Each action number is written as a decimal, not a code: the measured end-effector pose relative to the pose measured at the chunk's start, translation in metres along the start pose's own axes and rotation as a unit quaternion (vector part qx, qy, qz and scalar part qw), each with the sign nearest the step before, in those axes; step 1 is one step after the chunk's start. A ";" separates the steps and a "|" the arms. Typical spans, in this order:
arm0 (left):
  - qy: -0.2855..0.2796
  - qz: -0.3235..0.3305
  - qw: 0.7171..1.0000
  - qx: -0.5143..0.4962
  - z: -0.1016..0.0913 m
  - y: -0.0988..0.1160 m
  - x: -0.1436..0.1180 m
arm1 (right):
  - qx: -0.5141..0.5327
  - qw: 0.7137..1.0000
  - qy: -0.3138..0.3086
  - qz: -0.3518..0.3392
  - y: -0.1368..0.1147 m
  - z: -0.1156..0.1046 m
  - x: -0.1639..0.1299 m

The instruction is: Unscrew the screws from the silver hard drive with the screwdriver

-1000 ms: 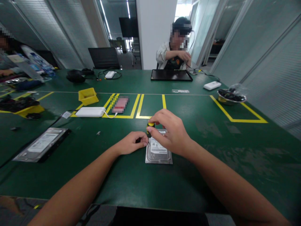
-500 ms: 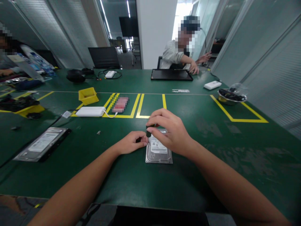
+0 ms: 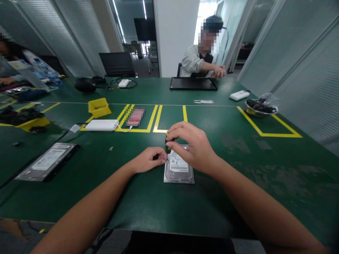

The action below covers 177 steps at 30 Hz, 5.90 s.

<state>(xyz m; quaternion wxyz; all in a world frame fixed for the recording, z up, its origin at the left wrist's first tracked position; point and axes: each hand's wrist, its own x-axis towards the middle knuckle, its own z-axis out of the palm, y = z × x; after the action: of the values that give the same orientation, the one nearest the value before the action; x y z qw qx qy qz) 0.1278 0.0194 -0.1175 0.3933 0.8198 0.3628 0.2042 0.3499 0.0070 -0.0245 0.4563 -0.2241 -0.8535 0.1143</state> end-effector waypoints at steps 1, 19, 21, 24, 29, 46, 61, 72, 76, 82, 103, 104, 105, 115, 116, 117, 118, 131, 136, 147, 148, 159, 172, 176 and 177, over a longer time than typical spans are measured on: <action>0.000 0.001 1.000 -0.002 0.000 0.000 0.000 | 0.003 1.000 -0.004 -0.004 0.000 0.000 0.000; 0.014 0.009 1.000 0.021 0.001 -0.004 0.000 | 0.034 0.997 -0.063 -0.023 -0.002 -0.006 0.000; 0.016 0.011 0.999 0.027 0.001 -0.005 0.000 | 0.030 0.997 -0.061 -0.033 -0.001 -0.005 0.000; 0.017 0.012 0.999 0.031 0.002 -0.005 0.000 | 0.023 0.997 -0.059 -0.044 0.000 -0.004 -0.001; 0.016 0.000 1.000 0.022 0.002 -0.005 0.000 | 0.014 0.998 -0.054 -0.042 0.001 -0.003 -0.002; 0.011 0.007 1.000 -0.009 0.002 -0.001 0.000 | -0.001 0.994 -0.105 0.000 -0.002 -0.005 -0.001; -0.010 -0.012 0.999 -0.034 0.000 0.003 0.000 | -0.040 0.998 -0.046 -0.002 -0.011 -0.040 0.007; -0.013 -0.011 0.999 -0.040 0.000 0.002 -0.001 | -0.110 0.993 -0.042 -0.001 -0.017 -0.051 0.007; -0.013 -0.012 0.999 -0.042 0.000 0.001 -0.001 | -0.184 0.981 -0.061 0.029 -0.020 -0.055 0.006; -0.017 -0.017 0.999 -0.047 -0.001 0.003 -0.001 | -0.331 0.918 -0.130 0.174 -0.018 -0.059 0.007; -0.014 -0.012 0.999 -0.046 0.000 0.002 -0.003 | -0.435 0.825 -0.213 0.291 0.019 -0.023 -0.004; -0.015 -0.011 0.999 -0.046 0.000 0.002 -0.003 | -0.430 0.823 -0.217 0.300 0.019 -0.023 -0.004; -0.015 -0.011 0.999 -0.046 0.000 0.002 -0.003 | -0.425 0.820 -0.224 0.311 0.020 -0.023 -0.005; -0.014 -0.011 0.999 -0.041 -0.001 0.003 -0.003 | -0.370 0.735 -0.399 0.405 0.045 -0.019 -0.020; -0.014 -0.011 0.999 -0.040 -0.001 0.003 -0.003 | -0.364 0.729 -0.409 0.411 0.049 -0.017 -0.022; -0.015 -0.012 0.999 -0.039 -0.001 0.003 -0.003 | -0.361 0.723 -0.416 0.417 0.053 -0.015 -0.024; -0.016 -0.013 0.999 -0.038 -0.001 0.003 -0.003 | -0.358 0.718 -0.422 0.422 0.056 -0.014 -0.025; -0.017 -0.019 0.999 -0.040 0.000 0.003 -0.003 | -0.372 0.713 -0.414 0.427 0.045 -0.015 -0.035; -0.019 -0.021 0.999 -0.047 0.000 0.004 -0.003 | -0.397 0.739 -0.390 0.379 0.021 -0.017 -0.038; -0.013 -0.032 0.999 -0.038 0.000 0.007 0.000 | -0.404 0.800 -0.352 0.269 -0.016 -0.017 -0.064; -0.013 -0.033 0.999 -0.039 0.000 0.007 0.000 | -0.402 0.809 -0.342 0.257 -0.013 -0.016 -0.068; -0.012 -0.028 0.999 -0.028 -0.002 0.006 0.001 | -0.282 0.922 -0.216 0.155 0.024 -0.005 -0.101; 0.065 -0.045 0.988 0.129 -0.028 0.016 -0.006 | -0.207 0.945 -0.202 0.153 0.026 -0.006 -0.106; 0.102 -0.086 0.940 0.313 -0.057 0.015 -0.016 | -0.210 0.944 -0.212 0.142 0.025 -0.006 -0.106; 0.124 -0.113 0.922 0.350 -0.065 0.013 -0.020 | -0.211 0.943 -0.214 0.139 0.024 -0.007 -0.106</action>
<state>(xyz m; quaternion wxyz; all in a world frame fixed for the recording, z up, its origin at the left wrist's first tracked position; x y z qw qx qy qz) 0.0801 0.0309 -0.0688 0.0540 0.8268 0.5473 0.1181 0.4131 -0.0236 -0.1075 0.1844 -0.4020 -0.8960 0.0391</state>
